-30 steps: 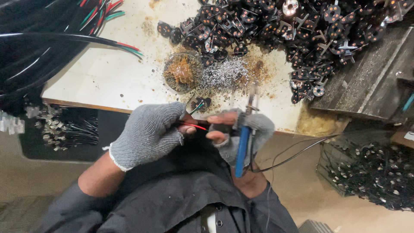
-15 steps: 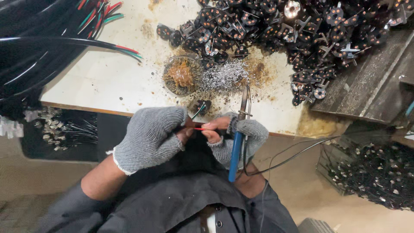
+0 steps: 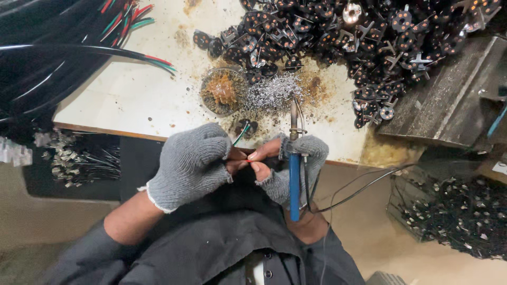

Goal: The person solders red and black wires onto small black electrical plug components at a workbench. They hold a component in one hand and a soldering iron in the other, dip wire ends into flux, solder the joints, and set finished components aside while taking new ones from the pile.

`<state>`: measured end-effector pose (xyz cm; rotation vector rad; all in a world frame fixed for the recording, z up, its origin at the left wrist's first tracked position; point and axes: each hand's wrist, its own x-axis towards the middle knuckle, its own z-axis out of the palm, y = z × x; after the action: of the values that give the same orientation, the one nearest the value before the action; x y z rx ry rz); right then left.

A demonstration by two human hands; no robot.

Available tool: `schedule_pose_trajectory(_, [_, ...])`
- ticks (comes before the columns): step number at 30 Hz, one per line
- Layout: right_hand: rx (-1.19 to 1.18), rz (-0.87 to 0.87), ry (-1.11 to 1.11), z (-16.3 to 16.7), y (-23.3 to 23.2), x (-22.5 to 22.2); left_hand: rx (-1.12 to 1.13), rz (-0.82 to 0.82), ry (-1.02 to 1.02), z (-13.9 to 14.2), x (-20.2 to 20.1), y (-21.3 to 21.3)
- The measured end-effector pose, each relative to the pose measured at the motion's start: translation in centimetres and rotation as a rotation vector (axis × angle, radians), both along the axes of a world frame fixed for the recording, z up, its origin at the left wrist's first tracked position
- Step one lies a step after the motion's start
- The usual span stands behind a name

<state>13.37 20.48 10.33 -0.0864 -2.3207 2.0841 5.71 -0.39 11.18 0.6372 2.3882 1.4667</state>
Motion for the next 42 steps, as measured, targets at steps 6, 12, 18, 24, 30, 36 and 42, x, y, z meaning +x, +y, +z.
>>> schedule_pose_trajectory(6, [0.235, -0.012, 0.047, 0.7, 0.4, 0.0, 0.1, 0.054, 0.369, 0.7, 1.2, -0.6])
schedule_pose_trajectory(12, [0.333, -0.222, 0.272, -1.0, 1.3, -2.3, -0.105, 0.404, 0.268, -0.6, -3.3, -2.9])
schedule_pose_trajectory(18, [0.426, -0.173, 0.328, -2.2, 1.0, -4.7, -0.034, 0.356, 0.162, -1.5, -6.0, -2.1])
schedule_pose_trajectory(24, [0.428, -0.145, 0.27, -2.2, 1.1, -5.1, -0.079, 0.342, 0.184, -1.5, -6.7, -1.7])
schedule_pose_trajectory(30, [0.495, -0.122, 0.302, -1.7, 1.1, -5.3, -0.086, 0.335, 0.169, -1.7, -6.1, -2.0])
schedule_pose_trajectory(36, [0.518, -0.137, 0.28, -0.1, 0.0, -4.7, -0.034, 0.388, 0.187, -1.1, -5.1, -1.9])
schedule_pose_trajectory(42, [0.445, -0.034, 0.205, 2.3, -0.3, -3.8, 0.05, 0.057, 0.022, 2.6, -1.8, -4.3])
